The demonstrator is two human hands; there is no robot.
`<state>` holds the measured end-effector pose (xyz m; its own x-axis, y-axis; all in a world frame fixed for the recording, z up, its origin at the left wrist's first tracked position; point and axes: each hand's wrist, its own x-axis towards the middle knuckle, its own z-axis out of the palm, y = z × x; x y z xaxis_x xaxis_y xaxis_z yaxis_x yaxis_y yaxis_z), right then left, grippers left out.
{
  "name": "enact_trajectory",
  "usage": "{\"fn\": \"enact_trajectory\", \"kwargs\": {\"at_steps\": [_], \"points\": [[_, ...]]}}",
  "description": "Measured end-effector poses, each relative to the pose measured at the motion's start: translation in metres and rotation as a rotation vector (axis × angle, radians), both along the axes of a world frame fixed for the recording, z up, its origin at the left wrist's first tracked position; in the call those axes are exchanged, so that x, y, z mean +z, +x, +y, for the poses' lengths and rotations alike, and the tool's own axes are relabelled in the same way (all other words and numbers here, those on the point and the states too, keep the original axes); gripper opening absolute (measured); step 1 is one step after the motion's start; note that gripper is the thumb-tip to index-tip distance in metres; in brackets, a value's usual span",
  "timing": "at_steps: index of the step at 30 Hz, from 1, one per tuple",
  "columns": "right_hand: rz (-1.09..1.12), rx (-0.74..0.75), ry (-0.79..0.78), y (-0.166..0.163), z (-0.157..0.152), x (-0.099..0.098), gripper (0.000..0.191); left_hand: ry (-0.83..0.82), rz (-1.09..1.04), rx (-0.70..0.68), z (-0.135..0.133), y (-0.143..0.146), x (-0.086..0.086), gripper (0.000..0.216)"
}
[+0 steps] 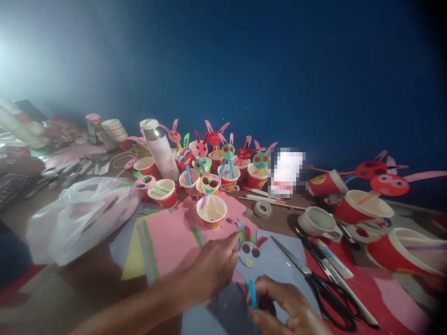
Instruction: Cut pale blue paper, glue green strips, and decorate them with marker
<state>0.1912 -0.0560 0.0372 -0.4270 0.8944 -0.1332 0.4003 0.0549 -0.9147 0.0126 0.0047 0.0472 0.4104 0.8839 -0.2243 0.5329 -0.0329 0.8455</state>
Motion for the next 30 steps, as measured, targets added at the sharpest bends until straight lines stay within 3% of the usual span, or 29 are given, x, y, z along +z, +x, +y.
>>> {"fn": "enact_trajectory", "kwargs": {"at_steps": [3,9,14,19,23,26,30], "points": [[0.182,-0.087,-0.085,-0.005,0.001,-0.01,0.026,0.024,-0.142,-0.002,-0.008,-0.002,-0.001,0.028],[0.502,-0.279,-0.325,-0.019,0.001,-0.026,0.037,-0.44,-0.542,0.127,-0.014,0.012,-0.02,0.034],[0.579,-0.343,-0.334,-0.024,0.006,-0.034,0.042,-0.598,-0.733,0.108,-0.015,0.017,-0.025,0.03],[0.509,-0.367,-0.314,-0.028,0.008,-0.042,0.041,-0.654,-0.792,0.089,-0.014,0.02,-0.035,0.031],[0.379,-0.302,-0.259,-0.024,0.01,-0.042,0.037,-0.697,-0.852,0.112,-0.01,0.019,-0.037,0.028],[0.22,-0.256,-0.154,-0.007,0.019,-0.034,0.036,-0.689,-0.943,0.183,-0.006,0.014,-0.034,0.023],[-0.038,-0.32,0.046,0.027,0.039,-0.018,0.026,-0.673,-0.981,0.268,-0.002,0.008,-0.034,0.024]]}}
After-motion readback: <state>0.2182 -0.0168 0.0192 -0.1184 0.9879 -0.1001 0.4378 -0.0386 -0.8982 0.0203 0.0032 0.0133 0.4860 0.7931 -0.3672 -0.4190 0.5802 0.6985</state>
